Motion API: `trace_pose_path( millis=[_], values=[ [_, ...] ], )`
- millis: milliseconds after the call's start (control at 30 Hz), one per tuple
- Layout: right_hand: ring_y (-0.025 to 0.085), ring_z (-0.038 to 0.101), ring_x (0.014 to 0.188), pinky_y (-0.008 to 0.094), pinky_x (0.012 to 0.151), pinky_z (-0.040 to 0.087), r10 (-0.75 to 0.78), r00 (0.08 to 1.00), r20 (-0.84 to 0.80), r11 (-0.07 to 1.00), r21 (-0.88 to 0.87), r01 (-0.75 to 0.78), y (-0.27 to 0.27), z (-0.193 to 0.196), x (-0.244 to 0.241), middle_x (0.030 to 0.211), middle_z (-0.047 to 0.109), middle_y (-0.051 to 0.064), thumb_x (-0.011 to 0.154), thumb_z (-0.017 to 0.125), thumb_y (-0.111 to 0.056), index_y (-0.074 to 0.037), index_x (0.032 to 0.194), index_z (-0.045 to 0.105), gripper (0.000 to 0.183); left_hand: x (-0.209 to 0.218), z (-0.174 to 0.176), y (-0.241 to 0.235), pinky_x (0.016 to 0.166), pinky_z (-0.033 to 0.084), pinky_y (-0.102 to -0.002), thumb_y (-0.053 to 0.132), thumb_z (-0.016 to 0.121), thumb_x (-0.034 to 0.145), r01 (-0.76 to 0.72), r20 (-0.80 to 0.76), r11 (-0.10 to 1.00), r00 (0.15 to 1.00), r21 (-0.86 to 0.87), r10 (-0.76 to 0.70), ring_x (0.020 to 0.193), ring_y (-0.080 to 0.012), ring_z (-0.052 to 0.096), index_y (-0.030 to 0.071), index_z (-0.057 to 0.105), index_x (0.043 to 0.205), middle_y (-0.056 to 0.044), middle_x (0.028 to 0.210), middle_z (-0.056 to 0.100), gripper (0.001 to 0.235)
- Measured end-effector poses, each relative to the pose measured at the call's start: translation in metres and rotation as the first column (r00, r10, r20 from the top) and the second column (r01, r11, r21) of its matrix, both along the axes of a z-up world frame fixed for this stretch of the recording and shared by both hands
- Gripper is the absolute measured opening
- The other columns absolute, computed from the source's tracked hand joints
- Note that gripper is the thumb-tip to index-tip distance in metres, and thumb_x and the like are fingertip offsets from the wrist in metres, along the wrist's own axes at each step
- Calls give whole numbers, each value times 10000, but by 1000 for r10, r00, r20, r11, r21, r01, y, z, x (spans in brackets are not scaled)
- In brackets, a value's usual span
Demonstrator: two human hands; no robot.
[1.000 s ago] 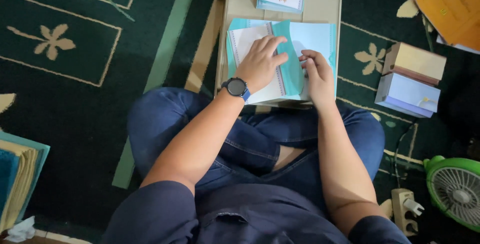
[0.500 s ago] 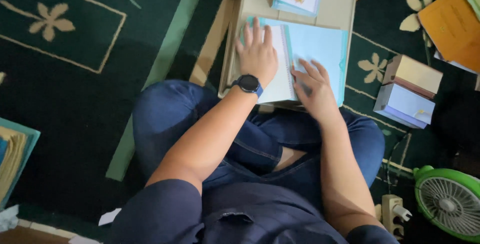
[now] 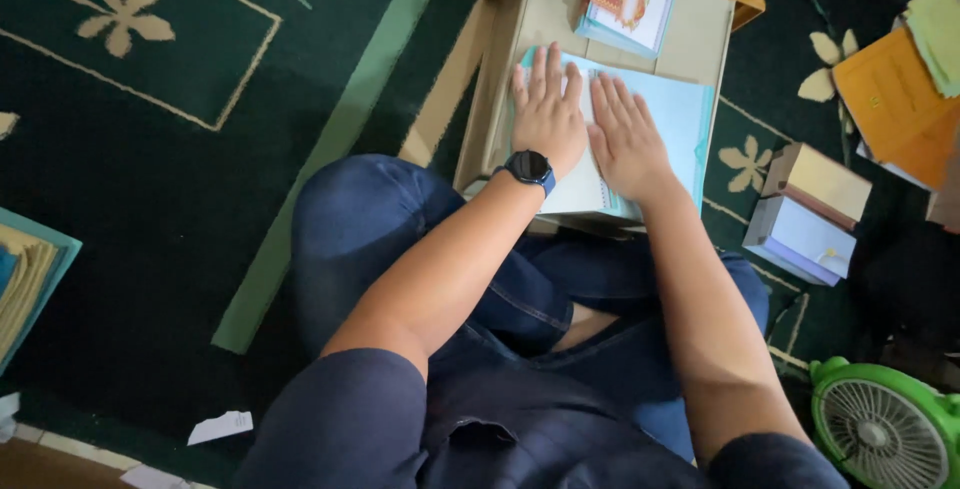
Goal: The person sits on the floor and assembles small booklets by inserting printed covers into light blue book blocks. They smooth the pages and covers by hand, then place the finished units into a stack on a small wooden table. The process is repeated for multiple units.
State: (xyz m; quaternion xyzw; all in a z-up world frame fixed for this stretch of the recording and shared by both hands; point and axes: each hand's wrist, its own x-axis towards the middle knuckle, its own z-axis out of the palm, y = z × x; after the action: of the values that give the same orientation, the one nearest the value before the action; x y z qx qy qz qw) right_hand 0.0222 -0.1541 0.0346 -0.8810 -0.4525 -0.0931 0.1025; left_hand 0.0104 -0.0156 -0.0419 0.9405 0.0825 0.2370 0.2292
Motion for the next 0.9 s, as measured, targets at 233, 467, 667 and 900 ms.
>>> trace_pose_path(
  millis=[233,467,667,900],
  values=[
    [306,348,1538,454,1231,294,-62,995,-83,996,-63,57,-21,15,-48,1652,394,154,1095,461,-223,5,1588,384,549,4,-5,-5,1258,12,-589,222,543,950,-3,-71,998,997,62,8,1550,-409,147,-8,481,1471,-283,1636,257,573],
    [325,309,1540,466,1228,238,-50,989,-143,994,-104,35,-1,-3,12,1659,368,163,1103,395,-266,-12,1605,345,565,1,-6,-3,1266,20,-533,272,501,975,-1,-86,996,996,84,9,1555,-394,153,-25,457,1504,-266,1643,264,607],
    [329,358,1523,473,1225,273,-44,998,-54,998,-43,42,-3,1,-2,1648,397,155,1100,434,-235,-6,1597,370,551,1,-2,0,1271,45,-550,216,539,952,15,-81,999,997,46,-12,1556,-385,161,-9,471,1475,-250,1642,269,574],
    [321,138,1597,479,1289,105,-309,932,-192,912,-337,233,-33,2,-47,1734,151,145,1125,241,-384,-80,1667,197,623,-19,27,1,1272,16,-570,213,440,1059,302,-500,948,839,100,-214,1575,-396,49,74,230,1618,-197,1702,105,614]
  ],
)
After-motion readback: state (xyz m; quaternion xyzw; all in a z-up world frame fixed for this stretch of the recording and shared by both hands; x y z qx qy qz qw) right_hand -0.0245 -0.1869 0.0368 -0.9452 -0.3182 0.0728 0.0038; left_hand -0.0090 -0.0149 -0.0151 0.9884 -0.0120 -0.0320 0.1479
